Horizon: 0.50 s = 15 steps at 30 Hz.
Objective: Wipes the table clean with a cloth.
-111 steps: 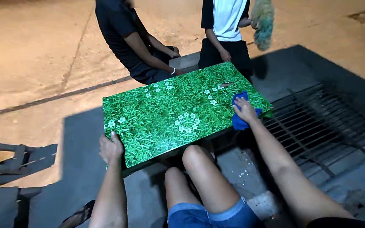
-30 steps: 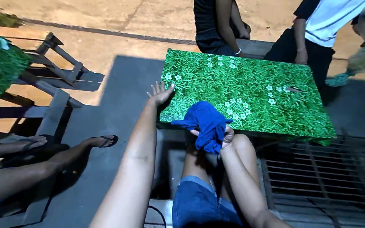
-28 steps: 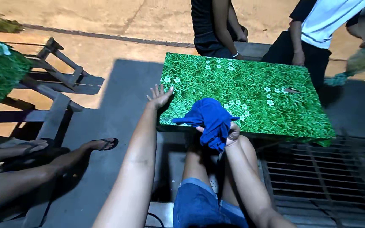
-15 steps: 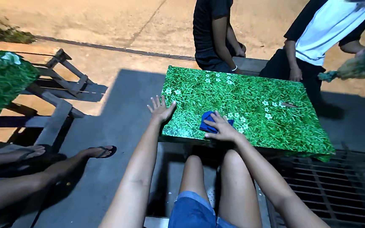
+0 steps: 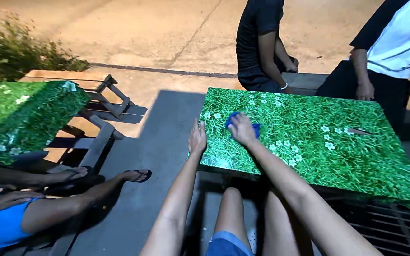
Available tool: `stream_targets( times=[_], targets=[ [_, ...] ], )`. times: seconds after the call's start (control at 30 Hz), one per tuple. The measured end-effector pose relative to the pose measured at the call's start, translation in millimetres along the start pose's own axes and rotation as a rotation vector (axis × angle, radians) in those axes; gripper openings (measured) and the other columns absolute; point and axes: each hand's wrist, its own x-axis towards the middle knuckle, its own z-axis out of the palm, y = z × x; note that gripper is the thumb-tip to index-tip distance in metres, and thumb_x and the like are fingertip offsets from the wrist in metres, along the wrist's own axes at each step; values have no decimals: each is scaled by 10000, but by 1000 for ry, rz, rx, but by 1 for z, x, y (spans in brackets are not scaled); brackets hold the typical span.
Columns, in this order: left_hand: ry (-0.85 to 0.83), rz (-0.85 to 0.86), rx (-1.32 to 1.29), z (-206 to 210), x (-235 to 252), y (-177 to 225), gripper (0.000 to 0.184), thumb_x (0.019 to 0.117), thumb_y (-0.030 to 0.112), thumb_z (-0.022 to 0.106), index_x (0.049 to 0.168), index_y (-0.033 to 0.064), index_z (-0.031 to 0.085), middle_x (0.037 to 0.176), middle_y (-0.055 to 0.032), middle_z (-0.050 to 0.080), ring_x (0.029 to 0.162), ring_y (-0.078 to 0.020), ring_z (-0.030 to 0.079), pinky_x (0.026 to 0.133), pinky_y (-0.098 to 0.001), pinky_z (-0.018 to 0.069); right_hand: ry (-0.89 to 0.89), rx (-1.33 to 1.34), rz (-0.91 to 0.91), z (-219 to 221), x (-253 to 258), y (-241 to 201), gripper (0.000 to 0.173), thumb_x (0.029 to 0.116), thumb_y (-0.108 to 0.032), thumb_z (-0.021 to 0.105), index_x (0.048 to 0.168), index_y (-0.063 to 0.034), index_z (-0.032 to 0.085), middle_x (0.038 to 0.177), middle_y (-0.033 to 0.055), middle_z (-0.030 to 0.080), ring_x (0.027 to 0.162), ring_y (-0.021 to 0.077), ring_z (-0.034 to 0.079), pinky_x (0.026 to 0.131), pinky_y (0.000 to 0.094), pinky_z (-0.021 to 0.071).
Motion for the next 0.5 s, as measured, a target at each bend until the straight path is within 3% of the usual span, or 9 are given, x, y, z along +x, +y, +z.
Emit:
stream_targets(
  times=[0.07,0.13,0.23,0.3,0.43,0.5],
  targets=[
    [-13,8,-5,2,-2,-2,739,1058,647,101,1652,229,239,1641,-117,390,1458,-385,440,1132,-682,350,-109,57,-273,7,-23,-41,521,1062,-446,491,1460,-122,586,1551,174,496,1521,370,339,1270,576,206],
    [-10,19,-33,3,-4,-3,743,1056,643,78,1650,229,242,1639,-114,395,1448,-391,450,1120,-694,355,-248,135,-511,11,-37,-67,437,1076,-366,502,1387,-96,650,1554,145,508,1538,331,324,1285,534,187],
    [29,31,-100,0,-9,-1,708,1075,600,86,1645,216,257,1606,-141,439,1422,-404,478,1106,-691,369,-270,252,-661,11,-17,-60,360,1072,-222,510,1336,-49,683,1507,148,563,1511,333,383,1275,514,226],
    [19,32,-118,-1,-4,0,705,1082,579,79,1648,192,242,1603,-150,439,1446,-376,459,1142,-659,354,-165,206,-520,13,14,-42,389,1082,-224,482,1397,-60,639,1511,162,555,1494,356,406,1260,535,261],
    [-1,10,-122,1,0,0,704,1077,590,72,1654,214,218,1602,-130,446,1453,-342,459,1141,-650,365,-12,91,-23,22,62,-34,432,1086,-291,460,1439,-88,603,1560,164,498,1524,398,330,1265,574,211],
    [-4,9,-111,2,5,-1,700,1076,607,108,1654,230,221,1584,-150,464,1422,-371,490,1108,-676,381,-45,110,-74,25,57,-44,416,1075,-279,487,1429,-103,617,1555,170,501,1528,406,316,1264,592,198]
  ],
)
